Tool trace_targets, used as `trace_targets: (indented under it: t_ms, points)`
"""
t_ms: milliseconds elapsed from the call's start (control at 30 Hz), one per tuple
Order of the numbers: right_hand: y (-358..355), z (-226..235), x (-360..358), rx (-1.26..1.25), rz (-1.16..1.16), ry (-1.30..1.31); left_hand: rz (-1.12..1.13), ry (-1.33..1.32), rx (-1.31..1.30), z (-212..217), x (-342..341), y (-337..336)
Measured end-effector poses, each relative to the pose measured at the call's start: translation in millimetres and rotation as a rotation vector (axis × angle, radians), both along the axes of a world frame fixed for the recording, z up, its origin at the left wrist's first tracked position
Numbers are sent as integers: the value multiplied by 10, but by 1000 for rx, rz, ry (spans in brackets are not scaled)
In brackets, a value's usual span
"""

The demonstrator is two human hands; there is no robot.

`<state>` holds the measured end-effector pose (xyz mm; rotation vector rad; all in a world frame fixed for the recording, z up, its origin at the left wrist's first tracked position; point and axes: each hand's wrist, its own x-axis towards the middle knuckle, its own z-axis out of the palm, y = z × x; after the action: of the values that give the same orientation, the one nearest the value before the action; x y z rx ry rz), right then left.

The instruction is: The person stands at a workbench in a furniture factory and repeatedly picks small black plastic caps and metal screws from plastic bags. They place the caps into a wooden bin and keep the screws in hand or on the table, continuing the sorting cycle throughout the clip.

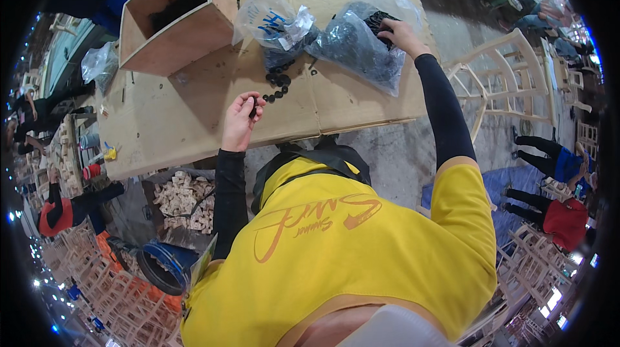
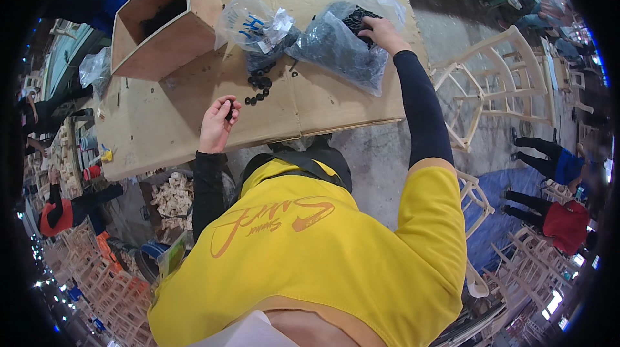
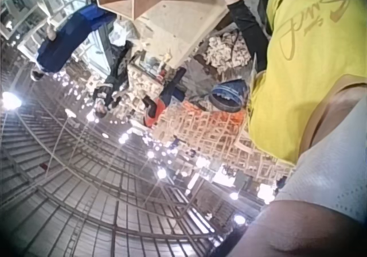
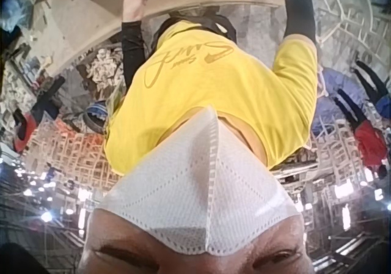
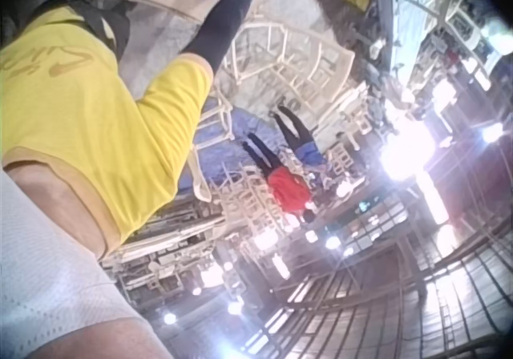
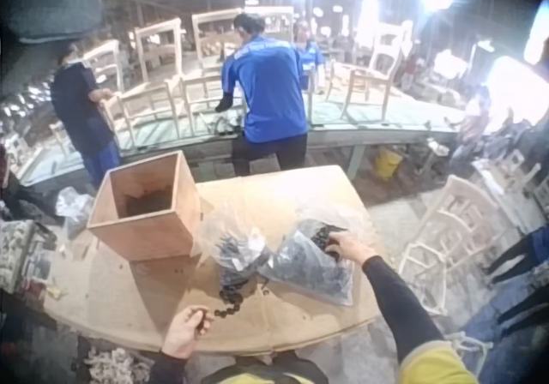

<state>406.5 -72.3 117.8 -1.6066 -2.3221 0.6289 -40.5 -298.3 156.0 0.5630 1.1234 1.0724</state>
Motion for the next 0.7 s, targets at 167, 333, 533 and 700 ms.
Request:
trace_targets:
  t_ms: [167,333,533,700]
  points:
    - [-40,-145,126,203,-282,194,47,-5,-37,-20,-58,-83]
    - [-119,-125,-5,-22,-644,661,42,-12,-44,-47,-97,-119]
    - [-148,-216,-49,-533,-831,1720,8,-25,-34,17,-2,-33]
    - [-17,-542,95,-804,-622,2176,-41,-40,-24,50,74,42]
